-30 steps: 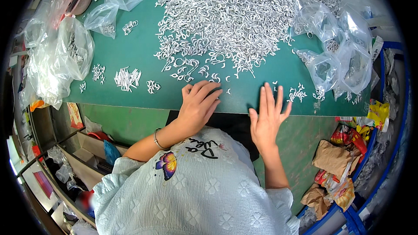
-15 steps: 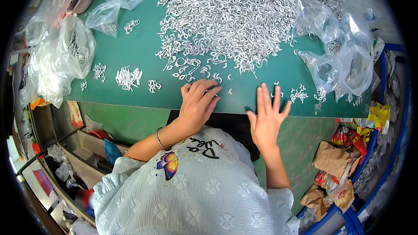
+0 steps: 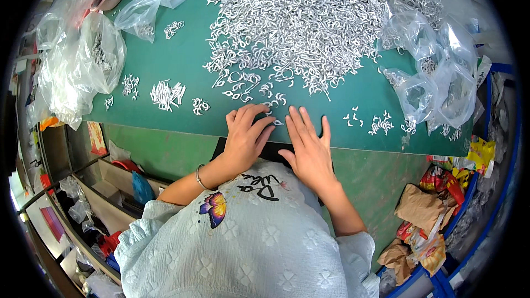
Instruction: The person sorts small metallic hook-shaped parts by hand on a green work table, moving them from a central pile into separate groups.
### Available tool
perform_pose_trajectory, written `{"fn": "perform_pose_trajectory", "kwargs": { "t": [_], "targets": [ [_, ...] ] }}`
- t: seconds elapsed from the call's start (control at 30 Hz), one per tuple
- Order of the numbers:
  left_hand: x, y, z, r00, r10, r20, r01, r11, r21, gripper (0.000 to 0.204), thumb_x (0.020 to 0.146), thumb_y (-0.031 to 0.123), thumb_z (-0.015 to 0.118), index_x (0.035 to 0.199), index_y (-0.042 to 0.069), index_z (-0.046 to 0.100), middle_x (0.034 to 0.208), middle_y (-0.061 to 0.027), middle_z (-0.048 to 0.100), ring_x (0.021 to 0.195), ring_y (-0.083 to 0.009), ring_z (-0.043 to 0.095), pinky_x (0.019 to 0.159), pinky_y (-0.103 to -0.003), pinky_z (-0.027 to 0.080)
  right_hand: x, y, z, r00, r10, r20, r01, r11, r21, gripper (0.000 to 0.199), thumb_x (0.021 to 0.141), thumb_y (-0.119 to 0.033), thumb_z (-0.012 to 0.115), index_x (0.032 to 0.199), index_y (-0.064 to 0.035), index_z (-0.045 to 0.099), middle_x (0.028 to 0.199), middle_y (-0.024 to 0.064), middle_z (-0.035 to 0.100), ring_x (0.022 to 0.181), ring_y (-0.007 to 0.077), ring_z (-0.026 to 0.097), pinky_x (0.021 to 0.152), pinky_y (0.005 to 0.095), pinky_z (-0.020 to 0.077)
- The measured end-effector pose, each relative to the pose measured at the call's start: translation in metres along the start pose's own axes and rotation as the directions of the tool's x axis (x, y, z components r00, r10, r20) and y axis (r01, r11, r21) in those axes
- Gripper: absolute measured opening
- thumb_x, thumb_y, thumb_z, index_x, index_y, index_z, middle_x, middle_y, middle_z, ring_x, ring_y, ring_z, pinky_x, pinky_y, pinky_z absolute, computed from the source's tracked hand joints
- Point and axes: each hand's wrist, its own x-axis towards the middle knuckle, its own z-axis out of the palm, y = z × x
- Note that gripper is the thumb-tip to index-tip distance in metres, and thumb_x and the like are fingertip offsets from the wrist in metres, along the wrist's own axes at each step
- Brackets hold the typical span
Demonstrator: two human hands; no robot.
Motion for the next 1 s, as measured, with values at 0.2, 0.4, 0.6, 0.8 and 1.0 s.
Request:
{"fn": "perform_pose_trajectory", "kwargs": {
  "t": [0.2, 0.4, 0.6, 0.8, 1.0],
  "targets": [
    [0.014, 0.010, -0.002, 1.000, -0.030, -0.011, 0.030, 0.999, 0.019, 0.031, 0.077, 0.006, 0.073, 0.107, 0.008, 0.064, 0.116, -0.0067, 0.058, 0.109, -0.0272, 0.054, 0.087, -0.042, 0.033, 0.031, -0.001, -0.008, 0.994, -0.078, -0.071, 0.077, 0.997, -0.019, 0.068, 0.081, -0.022, 0.070, 0.141, -0.0032, 0.043, 0.152, 0.0072, 0.036, 0.143, 0.0286, 0.027, 0.112, 0.0621, 0.0147],
    [0.004, -0.006, -0.007, 1.000, -0.015, -0.018, 0.016, 0.999, 0.036, 0.030, 0.077, 0.003, 0.071, 0.106, 0.007, 0.064, 0.115, -0.0064, 0.058, 0.109, -0.0266, 0.054, 0.087, -0.042, 0.034, 0.015, 0.010, -0.017, 0.999, -0.023, -0.028, 0.022, 0.999, -0.034, 0.062, 0.081, -0.017, 0.068, 0.138, -0.0050, 0.047, 0.149, 0.0049, 0.041, 0.142, 0.0276, 0.030, 0.112, 0.0620, 0.0126],
    [0.010, -0.001, -0.005, 0.999, -0.018, -0.030, 0.019, 0.998, 0.052, 0.033, 0.077, 0.002, 0.071, 0.109, 0.007, 0.064, 0.115, -0.0059, 0.058, 0.109, -0.0259, 0.054, 0.087, -0.042, 0.033, 0.002, 0.014, -0.017, 0.996, 0.004, -0.084, 0.000, 0.998, 0.057, 0.054, 0.083, -0.014, 0.065, 0.134, -0.0028, 0.052, 0.147, 0.0082, 0.044, 0.141, 0.0304, 0.033, 0.113, 0.0596, 0.0127],
    [0.014, 0.002, -0.005, 0.999, -0.038, -0.014, 0.039, 0.996, 0.083, 0.035, 0.078, 0.003, 0.069, 0.112, 0.007, 0.064, 0.116, -0.0056, 0.056, 0.109, -0.0254, 0.052, 0.087, -0.042, 0.032, -0.013, 0.020, -0.019, 0.992, 0.059, -0.115, -0.062, 0.998, -0.023, 0.051, 0.086, -0.019, 0.062, 0.133, -0.0018, 0.052, 0.147, 0.0084, 0.044, 0.142, 0.0314, 0.031, 0.111, 0.0636, 0.0120],
    [0.017, 0.006, 0.006, 0.999, 0.022, 0.047, -0.027, 0.995, 0.100, 0.035, 0.078, 0.003, 0.069, 0.113, 0.007, 0.063, 0.115, -0.0055, 0.055, 0.106, -0.0250, 0.051, 0.086, -0.041, 0.033, -0.009, 0.016, -0.018, 0.983, 0.063, -0.171, -0.067, 0.998, -0.018, 0.055, 0.086, -0.022, 0.063, 0.135, -0.0028, 0.050, 0.148, 0.0070, 0.041, 0.142, 0.0314, 0.028, 0.110, 0.0649, 0.0111]
  ]
}}
